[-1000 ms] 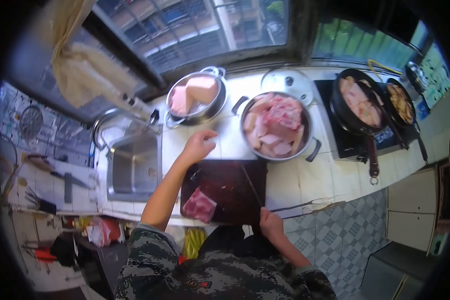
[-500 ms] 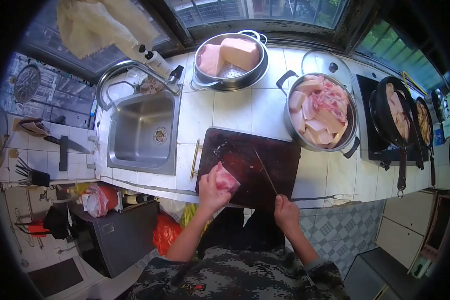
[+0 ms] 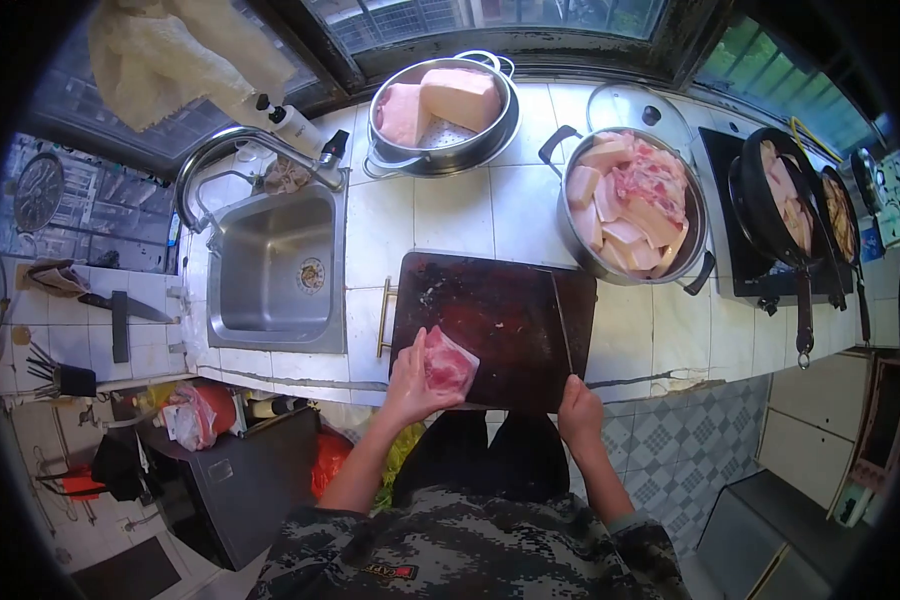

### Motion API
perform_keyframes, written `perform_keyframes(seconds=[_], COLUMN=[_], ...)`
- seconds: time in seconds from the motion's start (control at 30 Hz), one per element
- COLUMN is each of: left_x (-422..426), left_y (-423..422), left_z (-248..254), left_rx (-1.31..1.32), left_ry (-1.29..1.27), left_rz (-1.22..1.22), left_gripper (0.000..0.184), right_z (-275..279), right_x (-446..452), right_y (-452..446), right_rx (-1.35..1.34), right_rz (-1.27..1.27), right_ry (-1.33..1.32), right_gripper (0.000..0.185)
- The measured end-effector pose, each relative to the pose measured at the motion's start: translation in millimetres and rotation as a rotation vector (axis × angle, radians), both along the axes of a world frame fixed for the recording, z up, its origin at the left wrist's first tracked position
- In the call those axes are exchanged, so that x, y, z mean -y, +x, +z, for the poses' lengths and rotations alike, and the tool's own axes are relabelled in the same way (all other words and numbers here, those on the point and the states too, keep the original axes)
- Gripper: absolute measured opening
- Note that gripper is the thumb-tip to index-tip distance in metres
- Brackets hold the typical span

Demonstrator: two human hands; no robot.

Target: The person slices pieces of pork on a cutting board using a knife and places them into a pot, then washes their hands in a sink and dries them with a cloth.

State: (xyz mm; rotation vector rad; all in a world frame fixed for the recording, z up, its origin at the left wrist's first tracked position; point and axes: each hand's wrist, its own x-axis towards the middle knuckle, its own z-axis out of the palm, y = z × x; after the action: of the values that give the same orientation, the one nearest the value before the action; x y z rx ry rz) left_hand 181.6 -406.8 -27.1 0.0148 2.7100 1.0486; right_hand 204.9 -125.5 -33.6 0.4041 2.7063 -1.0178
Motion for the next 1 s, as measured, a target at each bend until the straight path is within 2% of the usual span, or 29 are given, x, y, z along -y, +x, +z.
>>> perform_keyframes(seconds=[0.07,0.13,0.17,0.2,0.27,0.3,0.33,0.4,0.43,0.47,0.57,0.67,0.7,0.73,0.8,0.83,0.93,0.97,1.0], left_x=[5,4,2,2,3,-2,-3,-3,-3,-3,-3,-16,-23,-33,-43,-46,-47,-43,-42], left_y=[-9,-29,-37,-44,-55,-65,-71,-83,-87,-92,-103,-100,-96,-89,-75,-69,-54,-51,-51], left_z=[20,43,47,39,10,8,8,11,12,13,3,11,18,19,13,14,28,30,30], left_rx=[0.042,-0.032,-0.063,-0.061,-0.352,-0.368,-0.370,-0.069,-0.131,-0.081,-0.087,-0.103,-0.128,-0.195,-0.427,-0.473,-0.414,-0.279,-0.282], left_ry=[-0.057,-0.356,-0.512,-0.511,-0.493,-0.444,-0.440,-0.342,-0.275,-0.237,-0.035,-0.136,-0.244,-0.213,-0.300,-0.312,-0.216,-0.016,-0.013], left_rz=[-0.093,-0.438,-0.628,-0.628,-0.980,-1.014,-1.013,-0.927,-0.816,-0.710,-0.434,-0.495,-0.626,-0.724,-0.941,-0.993,-0.851,-0.750,-0.746], left_gripper=[0.122,0.113,0.100,0.100,0.087,0.073,0.073,0.063,0.053,0.049,0.048,0.045,0.042,0.038,0.036,0.044,0.052,0.054,0.054], right_z=[1,5,6,8,9,9,8,7,7,7,6,7,7,8,10,11,20,25,32], right_x=[1,2,3,4,5,6,6,6,6,7,7,7,7,7,5,3,3,3,5], right_y=[-1,-1,-1,-1,-1,0,0,-1,0,0,2,2,2,0,-5,-10,-19,-22,-25], right_rx=[0.017,0.026,0.032,0.034,0.027,0.028,0.027,0.025,0.025,0.025,0.015,0.041,0.043,0.061,0.083,0.123,0.189,0.219,0.218], right_rz=[0.012,0.017,0.029,0.029,0.055,0.055,0.064,0.070,0.063,0.056,0.033,0.027,0.026,0.019,0.020,0.035,0.087,0.115,0.118], right_ry=[-0.014,-0.010,-0.003,-0.003,0.002,0.005,0.010,0.020,0.016,0.010,-0.007,-0.002,0.003,0.008,0.017,0.001,-0.026,-0.040,-0.036], right_gripper=[0.041,0.041,0.041,0.041,0.040,0.040,0.040,0.039,0.039,0.039,0.038,0.039,0.039,0.040,0.042,0.043,0.045,0.046,0.046])
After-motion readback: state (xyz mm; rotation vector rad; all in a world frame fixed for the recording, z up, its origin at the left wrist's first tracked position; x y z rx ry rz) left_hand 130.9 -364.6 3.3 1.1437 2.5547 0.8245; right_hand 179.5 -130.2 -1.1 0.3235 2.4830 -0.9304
